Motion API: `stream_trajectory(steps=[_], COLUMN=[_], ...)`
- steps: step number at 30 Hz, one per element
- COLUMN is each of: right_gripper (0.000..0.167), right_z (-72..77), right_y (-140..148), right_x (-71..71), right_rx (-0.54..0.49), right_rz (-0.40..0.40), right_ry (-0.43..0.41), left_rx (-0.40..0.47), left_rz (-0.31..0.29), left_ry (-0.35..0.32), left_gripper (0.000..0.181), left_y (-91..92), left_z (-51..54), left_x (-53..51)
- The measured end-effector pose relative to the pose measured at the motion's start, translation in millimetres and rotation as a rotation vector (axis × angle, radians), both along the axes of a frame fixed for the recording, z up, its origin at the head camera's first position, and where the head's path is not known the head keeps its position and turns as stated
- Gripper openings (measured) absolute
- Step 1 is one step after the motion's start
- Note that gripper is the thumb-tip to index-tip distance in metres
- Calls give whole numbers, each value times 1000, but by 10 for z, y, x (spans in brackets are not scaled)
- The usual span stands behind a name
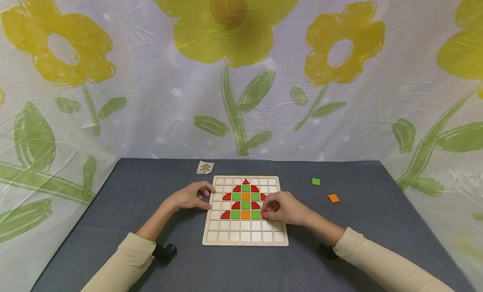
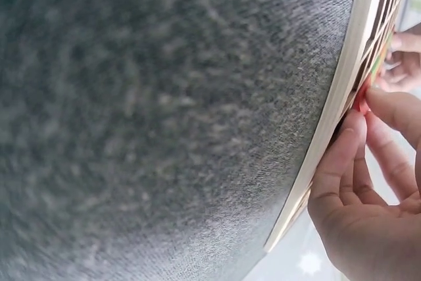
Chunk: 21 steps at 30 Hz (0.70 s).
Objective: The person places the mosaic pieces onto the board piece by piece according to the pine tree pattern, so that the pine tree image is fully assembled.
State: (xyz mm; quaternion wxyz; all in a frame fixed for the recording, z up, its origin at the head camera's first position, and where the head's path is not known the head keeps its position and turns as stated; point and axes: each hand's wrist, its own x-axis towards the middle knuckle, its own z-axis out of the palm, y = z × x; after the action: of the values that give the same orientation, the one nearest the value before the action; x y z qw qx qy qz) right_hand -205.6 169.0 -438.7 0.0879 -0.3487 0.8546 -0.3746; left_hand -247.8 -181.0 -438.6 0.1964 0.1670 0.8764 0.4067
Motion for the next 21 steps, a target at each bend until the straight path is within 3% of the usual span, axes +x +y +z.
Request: stream_trajectory(steps=[13,21], right_gripper=[9,11], right_z=[18,34], right_y=[26,217], right_x=[-3,-42], right_rx=[13,-5], right_rz=[27,16], right_ry=[-17,-47], left_rx=[12,5], left_rz=[-12,-9], left_ry=[1,2], left_gripper=[44,45], left_y=[-22,-10], left_z=[-10,7], left_x=[7,12])
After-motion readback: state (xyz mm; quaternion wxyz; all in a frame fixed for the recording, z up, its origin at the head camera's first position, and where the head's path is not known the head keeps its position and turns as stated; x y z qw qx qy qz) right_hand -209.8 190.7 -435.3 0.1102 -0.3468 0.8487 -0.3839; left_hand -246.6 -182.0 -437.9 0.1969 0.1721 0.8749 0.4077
